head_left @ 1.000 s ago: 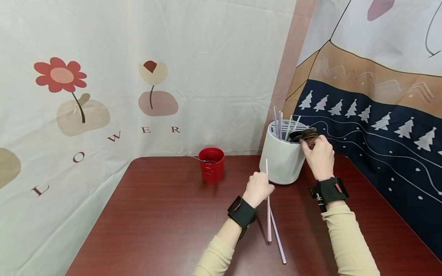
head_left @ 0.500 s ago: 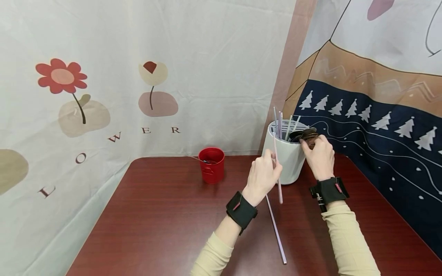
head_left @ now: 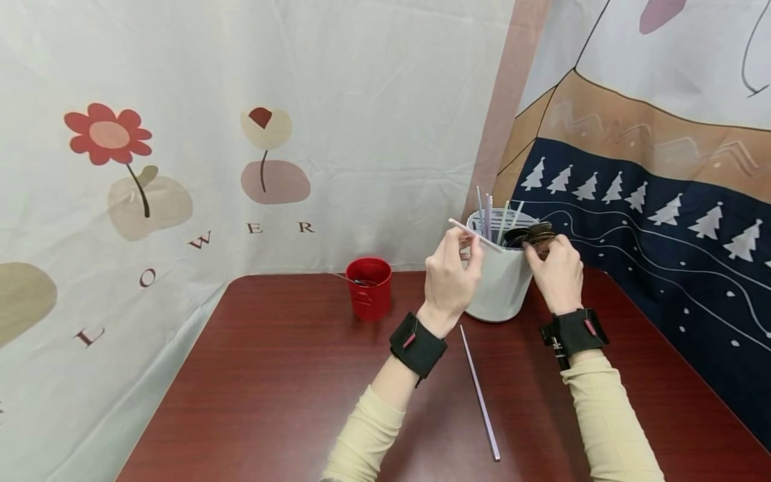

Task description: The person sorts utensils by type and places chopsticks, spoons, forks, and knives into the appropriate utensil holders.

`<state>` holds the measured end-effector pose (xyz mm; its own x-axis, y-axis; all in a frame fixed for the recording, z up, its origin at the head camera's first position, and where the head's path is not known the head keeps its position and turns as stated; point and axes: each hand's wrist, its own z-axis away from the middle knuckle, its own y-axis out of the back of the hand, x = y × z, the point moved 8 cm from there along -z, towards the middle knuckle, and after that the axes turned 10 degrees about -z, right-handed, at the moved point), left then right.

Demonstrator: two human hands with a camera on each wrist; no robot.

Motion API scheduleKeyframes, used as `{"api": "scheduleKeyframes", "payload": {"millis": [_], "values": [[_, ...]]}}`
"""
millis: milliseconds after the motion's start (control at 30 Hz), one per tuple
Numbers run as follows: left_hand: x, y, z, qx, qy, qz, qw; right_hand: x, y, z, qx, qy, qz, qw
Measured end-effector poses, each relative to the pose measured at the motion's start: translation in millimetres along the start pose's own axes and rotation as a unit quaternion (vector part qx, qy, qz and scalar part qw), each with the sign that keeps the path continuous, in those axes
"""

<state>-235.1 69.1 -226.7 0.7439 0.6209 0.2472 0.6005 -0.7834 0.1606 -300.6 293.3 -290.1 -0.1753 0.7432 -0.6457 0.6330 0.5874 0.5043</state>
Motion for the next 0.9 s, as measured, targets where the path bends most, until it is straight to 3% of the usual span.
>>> {"api": "scheduleKeyframes", "payload": {"millis": [167,400,667,900], "values": [[-3.8,-9.1,-0.7,-0.001,-0.007,-0.007,0.9999,0,0,-0.5,-0.001,-0.001,0.002,1.0],[-18.6,-40.9,2.8,-0.076,0.028,-0.035,0.9961,-1,0,-0.6,-0.001,-0.001,0.003,1.0],[-33.9,-74.1,7.9,-0.186,0.095,-0.058,0.9762,-1,0,0.2,-0.001,-0.005,0.003,1.0],[-38.2,-84.4,19.3,-0.246,0.111,-0.08,0.9597,0,-1,0.0,0.001,-0.004,0.005,1.0]]}}
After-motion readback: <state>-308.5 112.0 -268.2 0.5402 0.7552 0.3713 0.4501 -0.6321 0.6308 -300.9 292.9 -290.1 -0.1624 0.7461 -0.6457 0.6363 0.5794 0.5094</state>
